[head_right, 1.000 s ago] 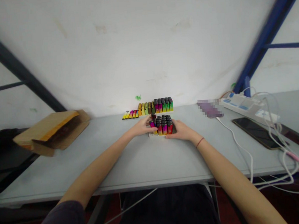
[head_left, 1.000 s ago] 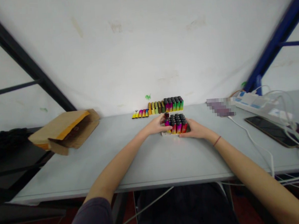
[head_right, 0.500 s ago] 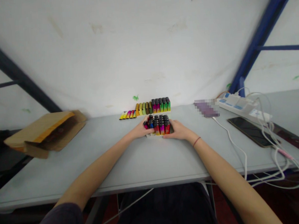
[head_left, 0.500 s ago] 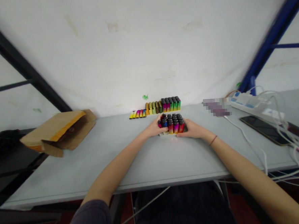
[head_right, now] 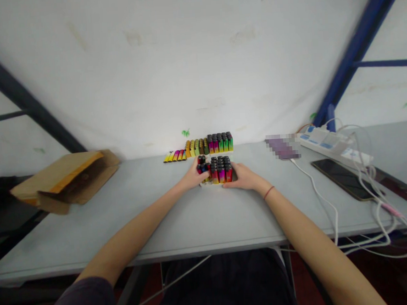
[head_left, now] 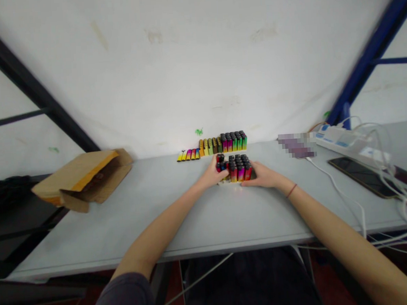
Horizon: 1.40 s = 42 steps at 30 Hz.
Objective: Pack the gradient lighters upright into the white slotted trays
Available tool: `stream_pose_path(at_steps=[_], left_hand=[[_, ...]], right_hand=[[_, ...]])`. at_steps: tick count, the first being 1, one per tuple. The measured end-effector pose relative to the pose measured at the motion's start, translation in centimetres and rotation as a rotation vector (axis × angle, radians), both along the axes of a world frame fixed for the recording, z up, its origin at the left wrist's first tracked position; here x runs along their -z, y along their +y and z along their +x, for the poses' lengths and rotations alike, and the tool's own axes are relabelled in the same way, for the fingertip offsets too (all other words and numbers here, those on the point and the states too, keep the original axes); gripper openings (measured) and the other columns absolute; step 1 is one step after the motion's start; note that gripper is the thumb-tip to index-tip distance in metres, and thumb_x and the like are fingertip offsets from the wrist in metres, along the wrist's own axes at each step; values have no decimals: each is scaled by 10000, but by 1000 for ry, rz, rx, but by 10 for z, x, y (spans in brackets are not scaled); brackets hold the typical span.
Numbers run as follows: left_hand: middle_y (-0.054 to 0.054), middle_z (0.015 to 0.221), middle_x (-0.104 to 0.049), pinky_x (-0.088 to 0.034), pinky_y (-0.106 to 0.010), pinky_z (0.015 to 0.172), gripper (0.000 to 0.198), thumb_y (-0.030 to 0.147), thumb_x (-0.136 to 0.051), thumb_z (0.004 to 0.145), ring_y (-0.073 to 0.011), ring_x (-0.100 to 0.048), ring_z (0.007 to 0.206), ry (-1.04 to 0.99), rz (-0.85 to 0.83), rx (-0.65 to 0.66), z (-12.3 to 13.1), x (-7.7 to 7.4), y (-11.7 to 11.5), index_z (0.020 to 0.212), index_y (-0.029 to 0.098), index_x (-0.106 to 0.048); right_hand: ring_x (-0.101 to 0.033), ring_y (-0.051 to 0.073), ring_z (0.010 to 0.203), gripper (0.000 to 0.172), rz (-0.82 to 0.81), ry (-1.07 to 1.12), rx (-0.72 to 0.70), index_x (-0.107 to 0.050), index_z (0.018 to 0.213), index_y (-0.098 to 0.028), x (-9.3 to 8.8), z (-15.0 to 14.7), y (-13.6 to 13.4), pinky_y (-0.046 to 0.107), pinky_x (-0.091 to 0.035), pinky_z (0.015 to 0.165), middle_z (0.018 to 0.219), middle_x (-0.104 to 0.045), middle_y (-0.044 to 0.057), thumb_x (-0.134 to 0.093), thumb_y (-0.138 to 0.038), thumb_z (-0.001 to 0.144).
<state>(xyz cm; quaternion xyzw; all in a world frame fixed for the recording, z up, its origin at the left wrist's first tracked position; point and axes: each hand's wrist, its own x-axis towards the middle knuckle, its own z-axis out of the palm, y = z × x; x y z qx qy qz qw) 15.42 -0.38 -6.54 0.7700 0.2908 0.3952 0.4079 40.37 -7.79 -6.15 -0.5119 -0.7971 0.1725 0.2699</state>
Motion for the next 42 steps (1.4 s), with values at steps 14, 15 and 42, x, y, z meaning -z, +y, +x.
stream_pose_path(at_steps=[14, 15, 42], left_hand=[[-95, 1132, -730, -557, -380, 990, 374, 310, -729, 807, -248, -692, 1090, -1, -121, -413, -33, -47, 17, 1131, 180, -596], [-91, 1067, -739, -574, -373, 940, 322, 273, -719, 790, -246, -708, 1030, 66, -170, -449, -43, -49, 23, 1076, 172, -611], [-274, 1440, -583, -510, -489, 1021, 505, 370, -352, 1032, -416, -624, 1280, 1100, 60, -780, -59, -49, 4, 1381, 143, -637]], right_hand=[[-669, 327, 965, 648, 10, 3, -2, -643, 1201, -171, 4, 2, 3, 516, -569, 898, 1103, -734, 136, -852, -590, 753], [-668, 329, 974, 645, 9, 3, 0, -642, 1196, -173, 5, 3, 3, 515, -566, 905, 1106, -731, 136, -855, -587, 750], [-667, 323, 941, 615, -3, -7, 15, -645, 1163, -178, 2, 2, 1, 496, -572, 864, 1048, -720, 121, -859, -576, 745]])
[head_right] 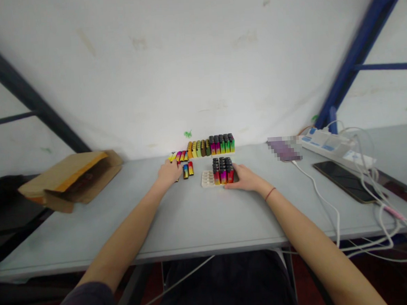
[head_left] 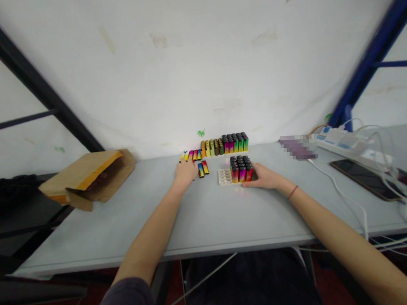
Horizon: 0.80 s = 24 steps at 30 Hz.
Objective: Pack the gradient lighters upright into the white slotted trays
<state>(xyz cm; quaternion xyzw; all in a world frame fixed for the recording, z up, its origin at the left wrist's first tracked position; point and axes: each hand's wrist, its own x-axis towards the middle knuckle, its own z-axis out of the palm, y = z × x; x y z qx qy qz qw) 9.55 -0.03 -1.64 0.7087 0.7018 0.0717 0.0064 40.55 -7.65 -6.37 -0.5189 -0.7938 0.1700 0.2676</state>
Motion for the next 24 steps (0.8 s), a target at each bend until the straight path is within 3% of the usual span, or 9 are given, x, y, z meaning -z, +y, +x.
stream_pose_path(at_steps=[11, 19, 22, 24], left_hand=[[-277, 1324, -680, -551, -468, 986, 500, 297, -289, 1041, -375, -687, 1237, 116, -91, 32, -17, -13, -4, 1406, 101, -569], [-237, 1362, -637, -544, -419, 1002, 425, 193, -416, 979, -345, -710, 1161, 142, -193, 206, -40, -14, 3, 1303, 144, -686], [-220, 1412, -609, -486, -450, 1096, 477, 276, -369, 1032, -335, -646, 1255, 131, -80, 274, -46, -7, 0, 1417, 165, -630], [-192, 1528, -541, -406, -519, 1179, 531, 423, -388, 1051, -351, -515, 1416, 82, 21, 368, -47, 0, -4, 1516, 231, -559]], right_hand=[[-670, 329, 954, 633, -9, 2, -16, -639, 1172, -165, -1, -1, -1, 504, -574, 872, 1062, -718, 136, -838, -605, 762], [-659, 312, 940, 637, 15, -4, -18, -637, 1192, -183, 2, 1, 1, 498, -569, 889, 1079, -718, 121, -839, -605, 760], [-658, 315, 952, 642, 2, 8, -19, -626, 1198, -176, 3, 1, 1, 510, -564, 905, 1108, -716, 133, -836, -595, 760], [-661, 320, 967, 642, -8, 15, -19, -623, 1194, -175, 3, 1, 1, 517, -559, 917, 1128, -715, 139, -836, -594, 757]])
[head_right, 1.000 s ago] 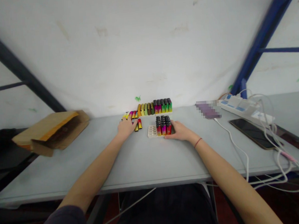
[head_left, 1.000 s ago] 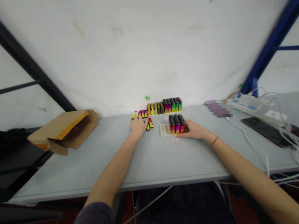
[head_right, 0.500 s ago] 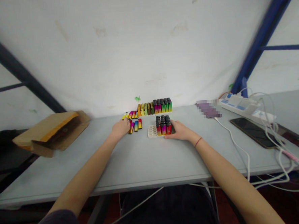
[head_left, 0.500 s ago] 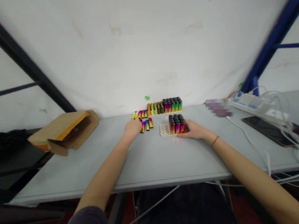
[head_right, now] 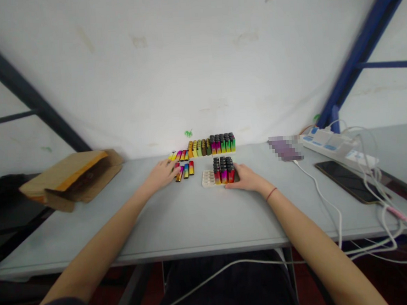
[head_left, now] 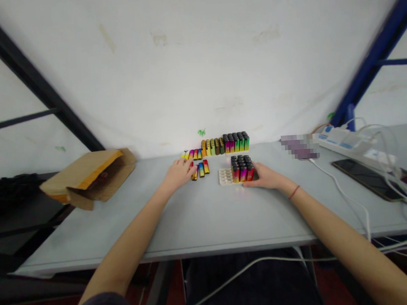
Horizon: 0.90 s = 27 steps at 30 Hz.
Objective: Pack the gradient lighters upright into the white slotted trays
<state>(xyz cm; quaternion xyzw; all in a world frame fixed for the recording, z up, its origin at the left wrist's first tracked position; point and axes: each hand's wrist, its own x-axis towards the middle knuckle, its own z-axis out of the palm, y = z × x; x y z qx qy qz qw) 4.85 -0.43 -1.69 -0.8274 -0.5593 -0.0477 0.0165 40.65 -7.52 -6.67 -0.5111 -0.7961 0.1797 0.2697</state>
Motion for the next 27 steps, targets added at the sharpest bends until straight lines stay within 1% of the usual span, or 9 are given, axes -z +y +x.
stream_pose_path(at_steps=[2, 4, 5, 8, 10, 15, 21, 24, 27], left_hand=[[-129, 1652, -435, -318, -614, 1219, 591, 546, -493, 1007, -375, -352, 1538, -57, 2, 103, 1, 9, -3, 1559, 334, -514], [-81, 1692, -397, -259, -662, 1230, 595, 568, -560, 971, -375, -300, 1568, -91, -44, 193, 2, 18, -3, 1537, 386, -535], [-77, 1685, -414, -253, -646, 1239, 573, 549, -564, 973, -359, -322, 1559, -109, -56, 231, 3, 22, -2, 1520, 379, -558], [-95, 1636, -486, -296, -524, 1252, 505, 467, -535, 999, -291, -425, 1503, -171, -25, 306, 0, 33, 6, 1474, 314, -613], [-99, 1613, -512, -334, -489, 1241, 481, 449, -545, 997, -279, -463, 1475, -193, 8, 317, -5, 38, 14, 1444, 298, -642], [-130, 1542, -578, -411, -534, 1198, 467, 493, -558, 996, -319, -540, 1410, -214, 78, 368, -24, 50, 36, 1387, 275, -691], [-134, 1517, -576, -383, -547, 1215, 503, 558, -541, 1000, -335, -516, 1411, -206, 62, 387, -35, 56, 56, 1398, 292, -696], [-127, 1531, -536, -344, -555, 1235, 530, 594, -599, 962, -346, -473, 1430, -226, 73, 389, -36, 56, 65, 1393, 300, -699], [-132, 1519, -509, -315, -562, 1248, 633, 627, -695, 888, -360, -429, 1446, -254, 94, 369, -35, 56, 75, 1430, 301, -667]], right_hand=[[-664, 321, 980, 633, -5, 7, -3, -626, 1193, -183, 0, 0, 0, 513, -558, 923, 1139, -716, 135, -835, -594, 760], [-663, 324, 989, 631, -2, 7, -3, -630, 1195, -186, 0, 0, 0, 509, -559, 921, 1136, -717, 132, -835, -596, 762], [-663, 326, 986, 633, -1, 2, -1, -630, 1195, -183, -1, 0, -1, 508, -560, 916, 1126, -717, 132, -834, -597, 762], [-661, 330, 958, 644, -2, -29, 9, -628, 1183, -161, -1, 0, -1, 509, -564, 894, 1090, -715, 143, -830, -605, 761], [-662, 328, 952, 644, 3, -36, 9, -625, 1184, -155, -1, 0, 0, 508, -565, 893, 1093, -716, 149, -828, -603, 767], [-660, 314, 922, 615, 20, -24, -2, -629, 1165, -161, 0, 0, 0, 489, -568, 863, 1067, -720, 136, -832, -584, 768], [-663, 311, 936, 612, 18, 1, -7, -630, 1176, -171, 1, 1, 0, 473, -561, 872, 1078, -720, 126, -840, -570, 762], [-663, 318, 953, 614, 16, -5, -7, -629, 1180, -170, 0, 1, 0, 481, -555, 887, 1089, -719, 133, -836, -574, 767], [-660, 321, 953, 616, 17, -12, -4, -630, 1179, -168, 0, 1, 0, 489, -552, 887, 1098, -716, 140, -832, -582, 770]])
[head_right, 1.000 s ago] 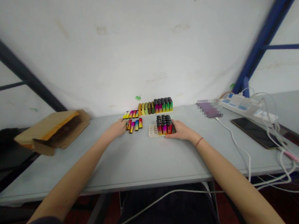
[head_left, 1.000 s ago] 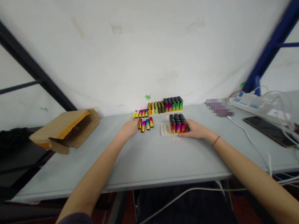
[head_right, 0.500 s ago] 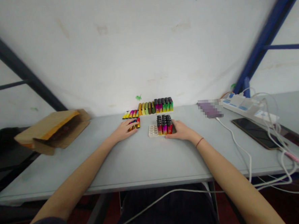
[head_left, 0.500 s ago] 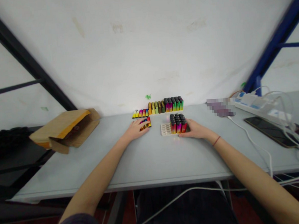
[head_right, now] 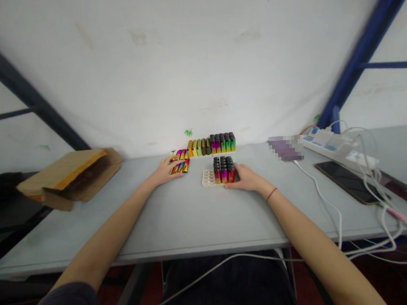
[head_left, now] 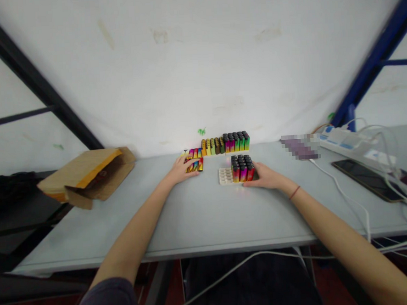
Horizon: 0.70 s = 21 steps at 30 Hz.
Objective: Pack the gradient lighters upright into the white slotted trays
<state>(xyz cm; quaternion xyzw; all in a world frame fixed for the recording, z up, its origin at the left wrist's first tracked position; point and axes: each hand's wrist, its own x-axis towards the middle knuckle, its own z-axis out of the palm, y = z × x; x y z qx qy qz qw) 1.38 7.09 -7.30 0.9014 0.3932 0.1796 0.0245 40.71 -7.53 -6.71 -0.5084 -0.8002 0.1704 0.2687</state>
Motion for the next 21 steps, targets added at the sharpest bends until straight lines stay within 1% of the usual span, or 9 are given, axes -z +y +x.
stream_pose_path(at_steps=[3, 6, 9, 11, 13, 18, 21], left_hand=[[-134, 1500, -495, -317, -559, 1246, 693, 640, -748, 835, -362, -427, 1432, -26, -7, -37, 3, 1, 6, 1431, 299, -659], [-121, 1508, -485, -325, -568, 1233, 694, 657, -745, 825, -364, -426, 1423, -41, -4, -89, 4, 1, 4, 1426, 321, -656], [-117, 1583, -444, -286, -610, 1236, 756, 698, -717, 825, -398, -368, 1478, -23, 9, -145, 2, 1, -1, 1482, 343, -601], [-128, 1633, -406, -262, -621, 1245, 829, 724, -702, 819, -422, -313, 1523, -18, 2, -167, 0, 3, -1, 1530, 325, -552], [-144, 1654, -388, -267, -616, 1251, 894, 748, -685, 814, -433, -290, 1541, -41, -8, -184, -3, 5, 3, 1562, 290, -510], [-186, 1652, -388, -263, -573, 1278, 953, 769, -635, 838, -397, -322, 1543, -63, -15, -152, -3, 7, 14, 1590, 210, -465], [-189, 1655, -391, -261, -570, 1282, 914, 743, -647, 851, -396, -326, 1547, -37, -4, -147, 1, 3, 9, 1577, 208, -496]], right_hand=[[-656, 318, 944, 618, -1, -9, 12, -632, 1173, -171, 0, 0, 0, 486, -555, 873, 1073, -715, 132, -838, -586, 763], [-655, 319, 942, 615, 0, -17, 23, -635, 1163, -171, 0, 0, 0, 486, -557, 868, 1060, -714, 131, -844, -586, 759], [-656, 321, 943, 620, -9, -18, 30, -631, 1164, -165, 0, 0, 0, 487, -559, 867, 1068, -710, 138, -846, -581, 757], [-656, 319, 943, 621, -17, -19, 29, -626, 1164, -159, -1, 0, -1, 482, -560, 866, 1063, -706, 138, -839, -582, 762], [-655, 318, 944, 618, -22, -26, 25, -626, 1157, -159, -1, 0, -1, 479, -559, 866, 1054, -704, 135, -830, -594, 769], [-659, 323, 954, 625, -17, -15, 10, -624, 1177, -166, -2, 0, -1, 485, -559, 876, 1086, -710, 139, -826, -593, 768], [-659, 320, 951, 623, -18, -9, -2, -617, 1190, -168, -2, 0, -1, 486, -561, 882, 1106, -711, 142, -819, -587, 775]])
